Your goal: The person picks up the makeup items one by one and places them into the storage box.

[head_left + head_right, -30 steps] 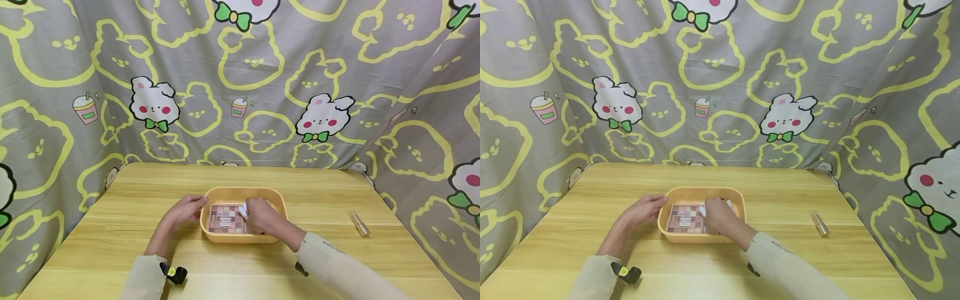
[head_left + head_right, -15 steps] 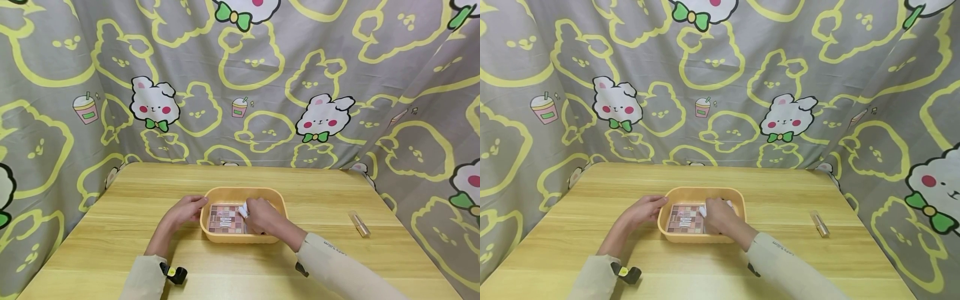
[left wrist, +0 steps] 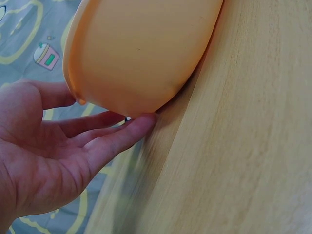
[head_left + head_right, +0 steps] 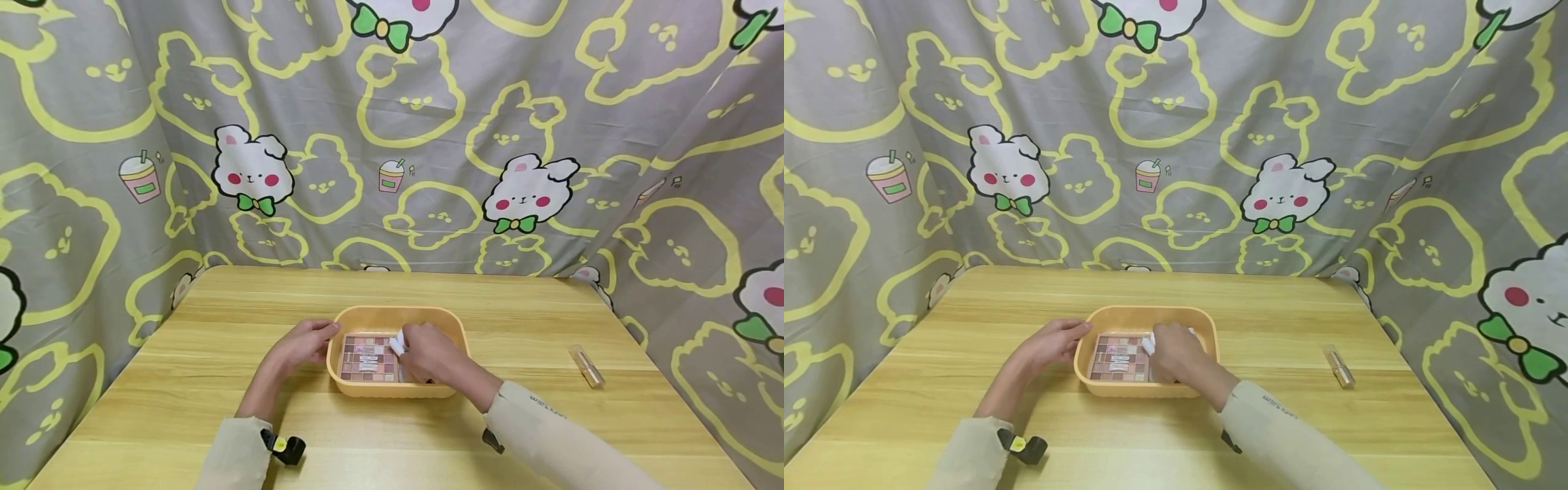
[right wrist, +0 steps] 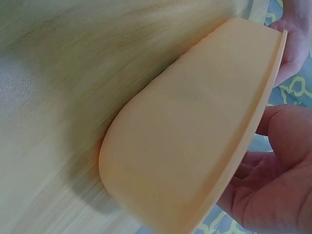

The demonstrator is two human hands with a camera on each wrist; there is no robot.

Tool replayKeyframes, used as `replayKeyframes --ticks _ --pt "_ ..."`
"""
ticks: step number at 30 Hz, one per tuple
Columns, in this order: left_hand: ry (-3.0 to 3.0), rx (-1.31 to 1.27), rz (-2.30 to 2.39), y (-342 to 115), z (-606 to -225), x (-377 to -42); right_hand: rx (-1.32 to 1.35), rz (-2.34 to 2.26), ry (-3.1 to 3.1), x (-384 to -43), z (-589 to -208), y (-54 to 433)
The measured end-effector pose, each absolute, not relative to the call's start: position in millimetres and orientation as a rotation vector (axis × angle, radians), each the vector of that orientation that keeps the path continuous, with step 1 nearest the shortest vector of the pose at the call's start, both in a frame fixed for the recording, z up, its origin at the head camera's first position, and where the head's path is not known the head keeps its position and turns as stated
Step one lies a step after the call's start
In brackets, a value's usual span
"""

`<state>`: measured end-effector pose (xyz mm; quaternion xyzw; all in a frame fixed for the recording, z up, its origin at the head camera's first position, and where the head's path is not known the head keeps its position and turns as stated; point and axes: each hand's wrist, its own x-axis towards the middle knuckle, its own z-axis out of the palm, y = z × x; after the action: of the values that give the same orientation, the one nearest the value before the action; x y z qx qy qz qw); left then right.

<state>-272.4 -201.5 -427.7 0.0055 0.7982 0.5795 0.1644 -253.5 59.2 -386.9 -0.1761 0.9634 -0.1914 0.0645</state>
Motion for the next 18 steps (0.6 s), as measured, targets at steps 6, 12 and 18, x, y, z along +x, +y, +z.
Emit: replayKeyframes --ticks 6,12,18 --pt "2.270 0.013 1.657 -201.3 -428.1 -273.0 -0.539 -0.573 2.964 -257.1 -383.2 65.0" --pt "2.271 0.006 1.659 -201.4 -428.0 -272.6 -0.613 -0.542 3.060 -262.5 -382.0 72.1" --pt "2.268 0.002 1.651 -200.8 -427.3 -272.2 -0.572 -0.633 3.054 -262.2 -374.9 77.4"
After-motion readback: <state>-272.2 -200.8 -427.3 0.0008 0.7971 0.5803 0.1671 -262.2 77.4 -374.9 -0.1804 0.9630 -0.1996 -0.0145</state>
